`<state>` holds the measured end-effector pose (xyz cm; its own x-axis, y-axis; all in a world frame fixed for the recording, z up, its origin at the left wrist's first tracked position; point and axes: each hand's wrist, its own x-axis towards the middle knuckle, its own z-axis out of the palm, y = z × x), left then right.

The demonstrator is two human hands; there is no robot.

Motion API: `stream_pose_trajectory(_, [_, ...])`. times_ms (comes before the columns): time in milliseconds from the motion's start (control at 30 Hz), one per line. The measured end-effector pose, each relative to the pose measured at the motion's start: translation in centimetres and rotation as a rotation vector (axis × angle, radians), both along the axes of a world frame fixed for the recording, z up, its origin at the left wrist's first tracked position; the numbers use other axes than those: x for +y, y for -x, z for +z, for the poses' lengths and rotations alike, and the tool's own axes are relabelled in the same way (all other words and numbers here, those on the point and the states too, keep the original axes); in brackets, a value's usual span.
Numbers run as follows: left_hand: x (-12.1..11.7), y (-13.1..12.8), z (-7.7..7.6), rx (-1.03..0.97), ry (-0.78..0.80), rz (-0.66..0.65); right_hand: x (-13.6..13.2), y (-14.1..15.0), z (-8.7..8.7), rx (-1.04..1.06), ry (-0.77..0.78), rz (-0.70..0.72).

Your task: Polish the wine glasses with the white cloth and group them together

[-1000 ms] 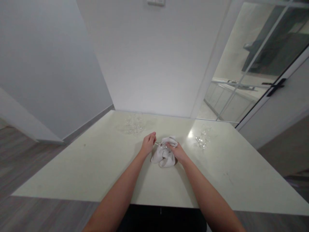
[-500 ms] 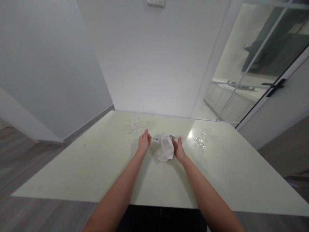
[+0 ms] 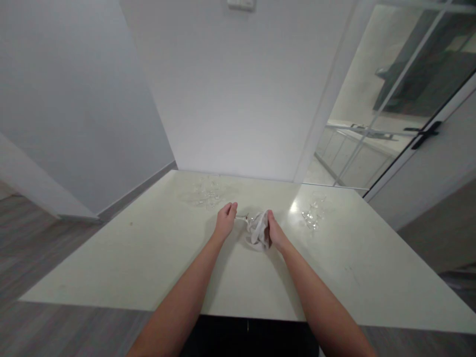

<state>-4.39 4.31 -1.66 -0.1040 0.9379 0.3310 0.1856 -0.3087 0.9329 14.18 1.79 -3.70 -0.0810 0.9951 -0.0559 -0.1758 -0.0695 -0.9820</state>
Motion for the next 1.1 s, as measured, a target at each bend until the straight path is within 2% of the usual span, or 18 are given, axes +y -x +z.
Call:
stream_pose_trajectory(67, [0.0, -0.1, 0.1, 0.033, -0.014, 0.013, 0.1, -0.2, -0.1, -0.076, -0.039, -0.046])
stream_pose_trajectory(133, [0.0, -0.3, 0.1, 0.010, 0.011, 0.006, 0.1, -0.2, 0.1, -0.046, -0.057, -0.079])
stream_pose_trajectory(200, [0.0, -0.5, 0.2, -0.103, 0.070, -0.018, 0.1, -0.1, 0.6, 0.106, -0.066, -0.134])
stream_pose_trajectory(333, [0.2, -0.8, 0.4, -0.458, 0.187, -0.011, -0.1, -0.3, 1.5, 0.423, -0.078, -0.255])
stream_pose_trajectory(400, [0.1, -1.0, 0.6, -0.580, 0.215, -0.048, -0.4, -0.3, 1.8, 0.447, -0.060, -0.237])
stream_pose_trajectory(467, [-0.1, -1.4, 0.7, -0.610, 0.220, -0.141, -0.8, 0.2, 1.8, 0.408, -0.044, -0.139])
stream_pose_trajectory(567, [-1.0, -2.4, 0.7, -0.509, 0.226, -0.304, -1.3, 1.4, 1.4, 0.301, -0.069, 0.092])
stream_pose_trajectory(600, [-1.4, -2.7, 0.7, -0.451, 0.232, -0.345, -1.4, 1.8, 1.2, 0.263, -0.069, 0.095])
stream_pose_trajectory(733, [-2.6, -3.3, 0.9, -0.208, 0.227, -0.442, -1.4, 2.3, 0.2, 0.167, -0.088, -0.058])
stream_pose_trajectory(867, [-2.7, -3.1, 1.3, -0.036, 0.137, -0.530, -0.9, 1.6, 0.0, 0.135, -0.131, -0.182])
stream_pose_trajectory(1000, [-2.3, -2.6, 1.3, 0.091, 0.052, -0.471, -0.4, 1.1, 0.3, 0.178, -0.121, -0.306])
stream_pose_trajectory(1100, [-2.0, -2.2, 1.0, 0.050, 0.036, -0.309, -0.5, 0.9, 0.6, 0.108, -0.124, -0.311])
